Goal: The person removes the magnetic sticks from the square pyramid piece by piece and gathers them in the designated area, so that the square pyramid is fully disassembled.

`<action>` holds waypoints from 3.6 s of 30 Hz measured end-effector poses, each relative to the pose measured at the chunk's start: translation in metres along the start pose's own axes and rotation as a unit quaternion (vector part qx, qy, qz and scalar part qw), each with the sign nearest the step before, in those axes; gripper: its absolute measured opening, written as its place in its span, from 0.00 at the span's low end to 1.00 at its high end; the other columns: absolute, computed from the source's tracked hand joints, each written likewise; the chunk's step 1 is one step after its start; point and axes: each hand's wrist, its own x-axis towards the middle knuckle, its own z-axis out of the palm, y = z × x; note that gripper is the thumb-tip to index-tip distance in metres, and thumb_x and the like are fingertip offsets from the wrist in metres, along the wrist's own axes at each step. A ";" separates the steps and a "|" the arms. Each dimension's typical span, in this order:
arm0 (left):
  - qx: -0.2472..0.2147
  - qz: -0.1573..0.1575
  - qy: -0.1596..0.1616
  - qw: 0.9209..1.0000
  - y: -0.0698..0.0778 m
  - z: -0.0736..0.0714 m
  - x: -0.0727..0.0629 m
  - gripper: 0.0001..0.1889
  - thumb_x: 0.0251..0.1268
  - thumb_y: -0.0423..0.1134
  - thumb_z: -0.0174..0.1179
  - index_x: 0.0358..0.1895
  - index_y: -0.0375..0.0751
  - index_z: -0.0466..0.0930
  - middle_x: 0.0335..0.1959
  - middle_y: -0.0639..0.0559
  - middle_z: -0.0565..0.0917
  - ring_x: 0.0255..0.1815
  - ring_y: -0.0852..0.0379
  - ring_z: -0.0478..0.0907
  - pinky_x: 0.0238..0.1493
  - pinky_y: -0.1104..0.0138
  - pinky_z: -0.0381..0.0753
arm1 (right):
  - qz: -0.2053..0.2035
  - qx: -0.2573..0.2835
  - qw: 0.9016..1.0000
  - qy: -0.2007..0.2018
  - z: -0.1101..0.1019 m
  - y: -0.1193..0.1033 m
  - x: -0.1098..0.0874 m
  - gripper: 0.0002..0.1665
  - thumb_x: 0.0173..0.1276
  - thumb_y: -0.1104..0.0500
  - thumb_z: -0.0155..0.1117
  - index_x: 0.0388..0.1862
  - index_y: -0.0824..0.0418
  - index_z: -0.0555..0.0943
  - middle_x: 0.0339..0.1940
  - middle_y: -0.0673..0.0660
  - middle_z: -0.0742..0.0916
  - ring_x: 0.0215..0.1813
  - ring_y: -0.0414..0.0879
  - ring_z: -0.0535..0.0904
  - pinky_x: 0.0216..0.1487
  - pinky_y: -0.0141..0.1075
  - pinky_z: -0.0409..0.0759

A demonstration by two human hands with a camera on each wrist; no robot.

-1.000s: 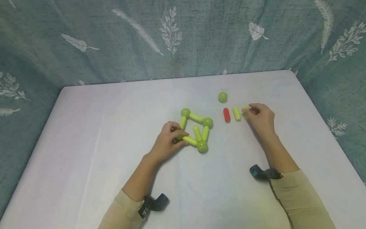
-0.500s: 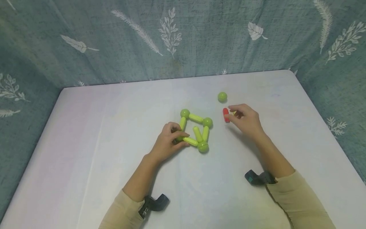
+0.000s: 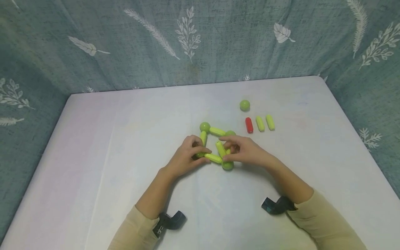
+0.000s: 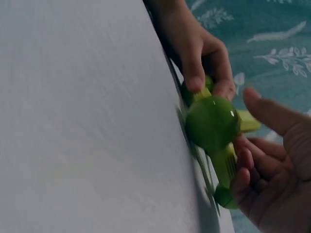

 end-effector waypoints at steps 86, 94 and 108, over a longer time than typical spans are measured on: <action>0.115 0.018 0.069 0.991 -0.007 0.002 0.003 0.19 0.47 0.46 0.73 0.41 0.40 0.83 0.42 0.48 0.75 0.32 0.58 0.73 0.30 0.67 0.75 | 0.284 -0.073 0.916 0.273 -0.096 0.077 -0.037 0.31 0.68 0.52 0.58 0.65 0.66 0.67 0.50 0.67 0.78 0.49 0.58 0.73 0.43 0.41 0.75; 0.113 0.019 0.072 0.991 -0.007 0.002 0.003 0.19 0.46 0.45 0.74 0.41 0.40 0.83 0.40 0.48 0.75 0.29 0.60 0.70 0.28 0.69 0.73 | 0.319 -0.091 0.904 0.268 -0.099 0.080 -0.040 0.29 0.66 0.55 0.58 0.61 0.70 0.70 0.45 0.67 0.77 0.45 0.58 0.73 0.42 0.44 0.74; 0.037 0.011 0.037 0.999 -0.007 0.000 0.000 0.17 0.46 0.41 0.74 0.40 0.40 0.83 0.42 0.49 0.73 0.35 0.60 0.70 0.33 0.72 0.73 | 0.276 -0.116 0.908 0.293 -0.096 0.062 -0.041 0.33 0.69 0.46 0.58 0.62 0.69 0.70 0.43 0.66 0.78 0.41 0.56 0.73 0.37 0.43 0.74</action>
